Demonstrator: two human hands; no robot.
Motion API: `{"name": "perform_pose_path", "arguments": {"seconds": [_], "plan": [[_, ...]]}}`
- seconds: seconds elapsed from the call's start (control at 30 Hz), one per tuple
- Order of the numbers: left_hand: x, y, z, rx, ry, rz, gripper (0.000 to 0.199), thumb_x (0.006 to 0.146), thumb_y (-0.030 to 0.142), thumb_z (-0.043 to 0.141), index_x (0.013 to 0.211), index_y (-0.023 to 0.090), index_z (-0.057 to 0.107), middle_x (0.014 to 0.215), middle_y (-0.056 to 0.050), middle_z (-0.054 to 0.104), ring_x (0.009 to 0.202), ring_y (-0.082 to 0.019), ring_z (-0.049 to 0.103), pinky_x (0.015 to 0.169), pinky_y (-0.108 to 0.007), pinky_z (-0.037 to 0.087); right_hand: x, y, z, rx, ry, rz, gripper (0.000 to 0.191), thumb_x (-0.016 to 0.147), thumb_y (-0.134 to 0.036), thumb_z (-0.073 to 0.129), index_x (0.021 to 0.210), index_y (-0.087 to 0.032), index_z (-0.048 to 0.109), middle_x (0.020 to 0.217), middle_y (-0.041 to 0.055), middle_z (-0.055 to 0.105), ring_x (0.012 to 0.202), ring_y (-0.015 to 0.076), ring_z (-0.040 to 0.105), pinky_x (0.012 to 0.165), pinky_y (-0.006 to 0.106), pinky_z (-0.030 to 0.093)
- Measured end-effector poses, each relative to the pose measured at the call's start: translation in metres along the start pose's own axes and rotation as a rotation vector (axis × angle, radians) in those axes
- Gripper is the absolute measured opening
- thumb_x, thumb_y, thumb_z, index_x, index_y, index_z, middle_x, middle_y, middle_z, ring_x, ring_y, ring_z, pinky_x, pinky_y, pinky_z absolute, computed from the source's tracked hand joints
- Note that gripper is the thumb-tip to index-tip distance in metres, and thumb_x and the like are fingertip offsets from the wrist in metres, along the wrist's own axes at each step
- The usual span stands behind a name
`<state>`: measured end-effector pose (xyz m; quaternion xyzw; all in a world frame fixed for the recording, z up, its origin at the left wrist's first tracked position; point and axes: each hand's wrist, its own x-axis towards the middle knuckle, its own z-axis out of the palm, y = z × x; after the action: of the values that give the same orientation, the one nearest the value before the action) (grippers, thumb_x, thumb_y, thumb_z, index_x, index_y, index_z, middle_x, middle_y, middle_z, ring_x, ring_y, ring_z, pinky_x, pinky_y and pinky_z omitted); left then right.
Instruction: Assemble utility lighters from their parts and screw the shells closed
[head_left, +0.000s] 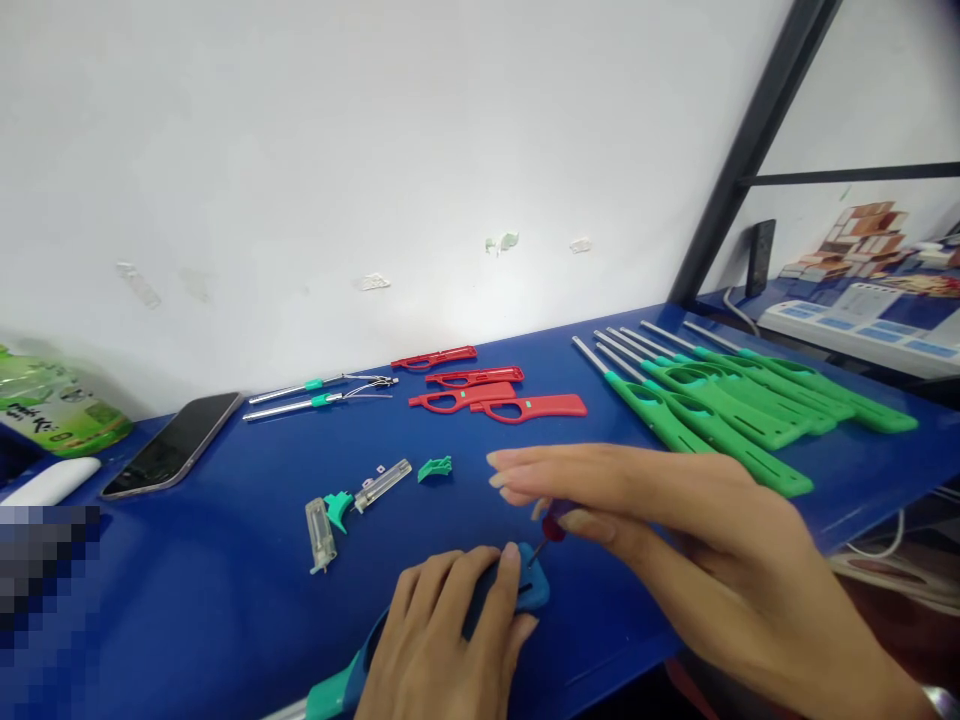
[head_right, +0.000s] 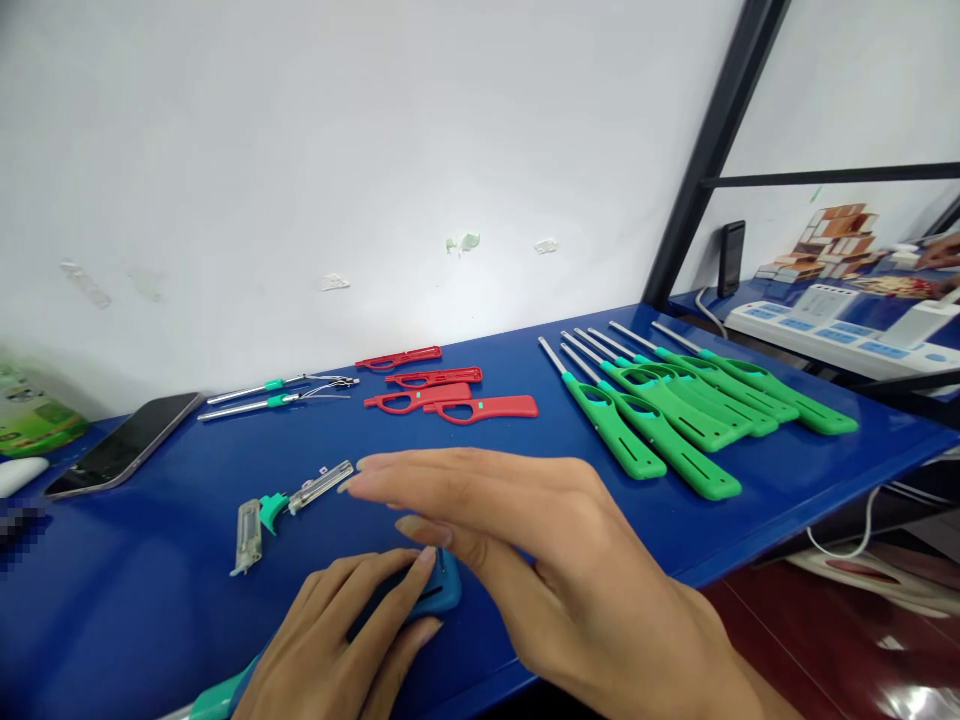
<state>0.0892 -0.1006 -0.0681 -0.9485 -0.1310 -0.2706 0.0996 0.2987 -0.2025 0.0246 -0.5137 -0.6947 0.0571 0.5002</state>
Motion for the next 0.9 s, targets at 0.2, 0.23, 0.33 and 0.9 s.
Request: {"name": "perform_pose_path", "arguments": {"seconds": [0.2,0.23,0.33,0.9], "plan": [[-0.004,0.001,-0.003,-0.035,0.017,-0.027,0.029,0.112,0.027,0.051,0.134,0.025,0.069,0.118,-0.005,0.080,0.106,-0.025,0.077,0.089,-0.038,0.062,0.007,0.003,0.017,-0.001,0.106,-0.070,0.023,0.100,-0.017,0.076,0.121,-0.027,0.079,0.088,-0.0025,0.076,0.076,0.0112,0.073,0.069,0.019,0.063],[-0.004,0.002,-0.003,-0.033,0.027,-0.032,0.029,0.112,0.026,0.050,0.133,0.025,0.070,0.116,-0.005,0.080,0.106,-0.025,0.077,0.090,-0.038,0.061,0.007,0.005,0.022,-0.020,0.155,-0.089,0.020,0.098,-0.020,0.081,0.117,-0.026,0.081,0.085,-0.0029,0.073,0.073,0.0105,0.070,0.068,0.019,0.062],[-0.002,0.005,-0.003,-0.005,0.048,-0.044,0.030,0.113,0.025,0.048,0.135,0.021,0.069,0.116,-0.006,0.080,0.104,-0.025,0.077,0.090,-0.038,0.061,0.006,0.011,0.029,-0.028,0.196,-0.133,0.020,0.100,-0.023,0.078,0.120,-0.023,0.081,0.090,-0.0007,0.071,0.077,0.0104,0.070,0.071,0.018,0.062],[-0.004,0.005,-0.004,0.011,-0.025,-0.010,0.035,0.115,0.026,0.046,0.145,0.016,0.061,0.126,-0.007,0.079,0.109,-0.025,0.077,0.088,-0.042,0.064,-0.001,0.004,0.014,-0.055,0.029,-0.050,0.050,0.104,-0.005,0.054,0.149,-0.026,0.066,0.129,0.0043,0.077,0.102,0.0154,0.077,0.086,0.024,0.066]]}}
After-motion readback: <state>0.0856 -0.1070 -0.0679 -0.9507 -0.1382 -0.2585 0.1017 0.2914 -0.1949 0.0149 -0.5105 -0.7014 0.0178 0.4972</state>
